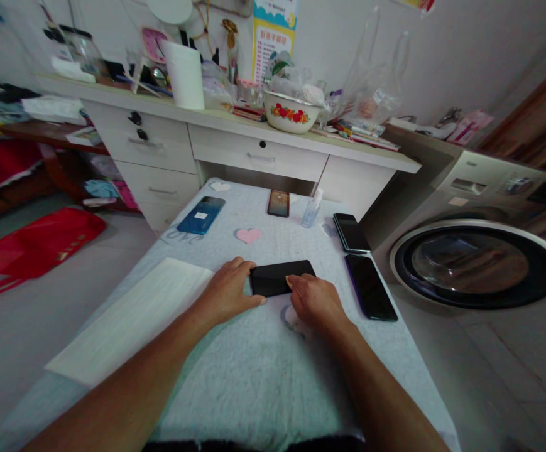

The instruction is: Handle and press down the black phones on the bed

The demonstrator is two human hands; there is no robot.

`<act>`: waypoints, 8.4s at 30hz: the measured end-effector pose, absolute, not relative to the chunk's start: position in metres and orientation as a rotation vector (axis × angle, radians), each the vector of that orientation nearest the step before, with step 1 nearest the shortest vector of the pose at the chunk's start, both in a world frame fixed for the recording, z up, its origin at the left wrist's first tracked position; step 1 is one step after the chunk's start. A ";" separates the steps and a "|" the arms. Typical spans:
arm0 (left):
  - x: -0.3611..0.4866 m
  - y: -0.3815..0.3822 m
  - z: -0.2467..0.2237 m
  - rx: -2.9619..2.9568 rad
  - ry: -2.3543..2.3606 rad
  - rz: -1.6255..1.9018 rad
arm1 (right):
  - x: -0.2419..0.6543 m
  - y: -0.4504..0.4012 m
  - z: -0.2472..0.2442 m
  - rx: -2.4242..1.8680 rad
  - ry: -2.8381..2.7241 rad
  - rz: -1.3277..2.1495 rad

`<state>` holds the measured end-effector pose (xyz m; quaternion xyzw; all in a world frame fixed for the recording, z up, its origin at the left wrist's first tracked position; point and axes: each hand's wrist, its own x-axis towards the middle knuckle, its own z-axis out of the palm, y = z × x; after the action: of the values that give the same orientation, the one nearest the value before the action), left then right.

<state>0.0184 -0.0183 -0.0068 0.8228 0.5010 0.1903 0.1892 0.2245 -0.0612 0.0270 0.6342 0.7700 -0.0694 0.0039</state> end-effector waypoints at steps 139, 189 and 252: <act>0.022 -0.015 -0.006 2.299 1.495 0.527 | 0.259 -0.061 0.032 2.060 2.281 -0.172; 0.022 -0.015 -0.010 2.387 1.503 0.498 | 0.269 -0.043 0.018 2.120 2.287 -0.070; 0.022 -0.017 -0.011 2.398 1.477 0.520 | 0.262 -0.047 0.016 2.135 2.178 0.050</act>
<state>0.0215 -0.0165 -0.0108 0.8292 0.5109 0.1797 0.1383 0.2617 -0.0469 0.0163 0.6992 0.7133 0.0164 0.0456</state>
